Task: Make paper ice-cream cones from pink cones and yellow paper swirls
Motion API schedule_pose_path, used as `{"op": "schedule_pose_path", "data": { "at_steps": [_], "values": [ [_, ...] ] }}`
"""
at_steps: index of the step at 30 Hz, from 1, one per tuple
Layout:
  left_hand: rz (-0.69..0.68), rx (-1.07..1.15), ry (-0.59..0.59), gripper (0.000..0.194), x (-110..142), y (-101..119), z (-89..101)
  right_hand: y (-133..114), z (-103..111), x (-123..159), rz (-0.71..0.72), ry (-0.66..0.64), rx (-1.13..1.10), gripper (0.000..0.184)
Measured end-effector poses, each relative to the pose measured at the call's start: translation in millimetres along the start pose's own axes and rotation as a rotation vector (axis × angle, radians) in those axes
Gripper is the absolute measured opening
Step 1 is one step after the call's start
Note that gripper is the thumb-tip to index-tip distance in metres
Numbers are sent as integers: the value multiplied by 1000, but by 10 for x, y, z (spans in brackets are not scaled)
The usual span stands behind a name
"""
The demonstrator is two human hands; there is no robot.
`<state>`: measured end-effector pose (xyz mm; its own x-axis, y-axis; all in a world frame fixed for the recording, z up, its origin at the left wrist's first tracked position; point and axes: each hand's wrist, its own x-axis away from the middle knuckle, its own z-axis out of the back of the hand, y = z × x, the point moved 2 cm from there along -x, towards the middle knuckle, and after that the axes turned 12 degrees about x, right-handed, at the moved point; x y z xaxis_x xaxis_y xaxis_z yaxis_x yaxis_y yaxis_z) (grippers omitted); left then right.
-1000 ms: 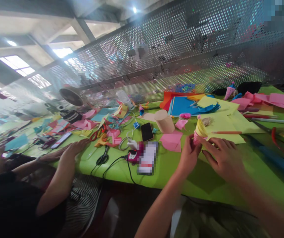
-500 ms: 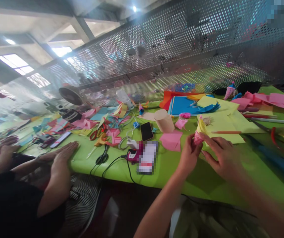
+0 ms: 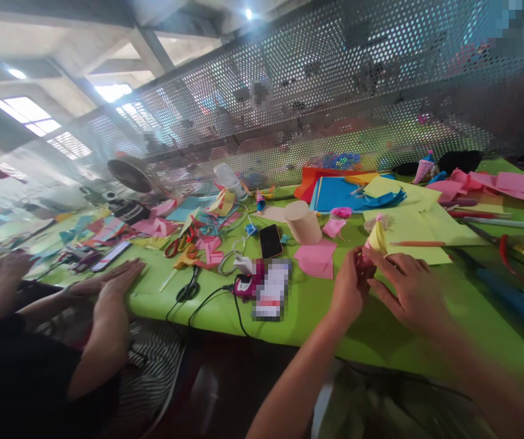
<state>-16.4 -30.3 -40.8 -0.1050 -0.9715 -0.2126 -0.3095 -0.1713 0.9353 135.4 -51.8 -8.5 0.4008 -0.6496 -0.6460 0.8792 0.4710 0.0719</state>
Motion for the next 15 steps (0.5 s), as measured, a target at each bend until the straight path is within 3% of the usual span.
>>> {"op": "schedule_pose_path", "data": {
  "at_steps": [10, 15],
  "values": [
    [4, -44, -11, 47, -21, -42, 11, 44, 31, 3, -55, 1, -109, 63],
    [-41, -87, -60, 55, -2, -7, 3, 40, -1, 7, -60, -1, -62, 62]
  ]
}}
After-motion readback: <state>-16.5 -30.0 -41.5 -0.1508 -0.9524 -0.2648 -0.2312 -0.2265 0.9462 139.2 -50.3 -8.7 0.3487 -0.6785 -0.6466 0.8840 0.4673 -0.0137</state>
